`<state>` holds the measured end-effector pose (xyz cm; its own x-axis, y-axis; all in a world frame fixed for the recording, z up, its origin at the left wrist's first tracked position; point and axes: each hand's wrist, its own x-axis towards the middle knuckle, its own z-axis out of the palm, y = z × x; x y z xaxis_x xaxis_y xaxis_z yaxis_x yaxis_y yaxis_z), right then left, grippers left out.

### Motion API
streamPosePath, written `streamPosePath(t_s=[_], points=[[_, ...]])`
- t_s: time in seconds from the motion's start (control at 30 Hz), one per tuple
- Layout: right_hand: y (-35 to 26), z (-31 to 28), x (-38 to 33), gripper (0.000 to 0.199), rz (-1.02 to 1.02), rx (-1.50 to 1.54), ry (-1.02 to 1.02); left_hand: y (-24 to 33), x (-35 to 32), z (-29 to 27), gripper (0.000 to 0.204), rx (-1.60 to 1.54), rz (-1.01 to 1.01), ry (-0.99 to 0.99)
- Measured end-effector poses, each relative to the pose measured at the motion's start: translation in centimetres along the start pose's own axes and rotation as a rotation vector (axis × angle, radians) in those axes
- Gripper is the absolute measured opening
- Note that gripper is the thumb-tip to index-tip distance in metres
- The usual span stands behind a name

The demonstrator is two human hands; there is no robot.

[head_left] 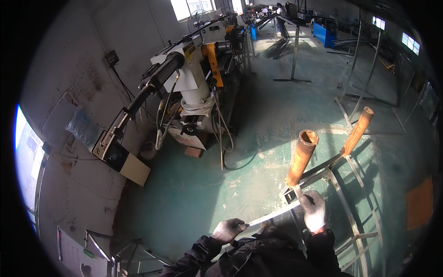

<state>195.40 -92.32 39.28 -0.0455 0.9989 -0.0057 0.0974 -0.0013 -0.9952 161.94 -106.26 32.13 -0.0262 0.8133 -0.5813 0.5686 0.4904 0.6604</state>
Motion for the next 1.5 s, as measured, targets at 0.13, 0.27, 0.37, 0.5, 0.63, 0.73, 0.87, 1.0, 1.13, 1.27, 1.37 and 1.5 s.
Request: streamPosePath(t_s=[0.13, 0.27, 0.37, 0.5, 0.63, 0.73, 0.87, 1.0, 1.13, 1.27, 1.37, 1.5], points=[[-7.5, 5.1, 17.6, 0.014, -0.387, -0.016, -0.094, 1.6, 3.8, -9.2, 0.047, -0.17, 0.009, 0.165], [-15.5, 8.5, 34.4, 0.02, -0.317, 0.135, -0.171, 1.2, 10.5, -17.0, 0.042, -0.186, 0.039, 0.346], [-20.2, 9.6, 47.2, 0.028, -0.333, 0.102, -0.054, 0.0, 18.4, -22.9, 0.035, -0.194, 0.04, 0.397], [-23.6, 9.7, 60.9, 0.035, -0.306, 0.126, 0.138, 2.1, 28.2, -32.9, 0.026, -0.054, 0.044, 0.549], [-23.6, 9.5, 71.5, 0.042, -0.284, 0.24, 0.136, 8.0, 35.3, -42.9, 0.019, 0.147, 0.223, 0.725], [-21.4, 9.3, 78.7, 0.042, -0.259, 0.356, 0.218, 12.0, 40.1, -48.5, 0.016, 0.247, 0.247, 0.798], [-17.1, 9.0, 90.0, 0.039, -0.243, 0.411, 0.165, 16.5, 47.7, -53.1, 0.018, 0.193, 0.295, 0.922], [-12.4, 8.8, 102.9, 0.036, -0.248, 0.266, 0.195, 21.7, 55.5, -55.4, 0.007, 0.242, 0.389, 0.967], [-11.0, 12.0, 117.0, 0.027, -0.095, 0.566, 0.197, 29.7, 62.6, -56.2, 0.015, 0.33, 0.204, 0.963], [-10.9, 23.2, 122.8, 0.031, 0.045, 0.581, -0.061, 38.6, 68.8, -56.6, 0.015, 0.282, 0.11, 1.044], [-9.5, 33.0, 120.6, 0.034, 0.232, 0.526, -0.422, 43.5, 73.0, -57.7, 0.018, 0.25, -0.067, 1.085], [-7.6, 41.8, 123.3, 0.03, 0.306, 0.658, -0.555, 45.9, 78.7, -59.8, 0.019, 0.201, -0.136, 1.184]])
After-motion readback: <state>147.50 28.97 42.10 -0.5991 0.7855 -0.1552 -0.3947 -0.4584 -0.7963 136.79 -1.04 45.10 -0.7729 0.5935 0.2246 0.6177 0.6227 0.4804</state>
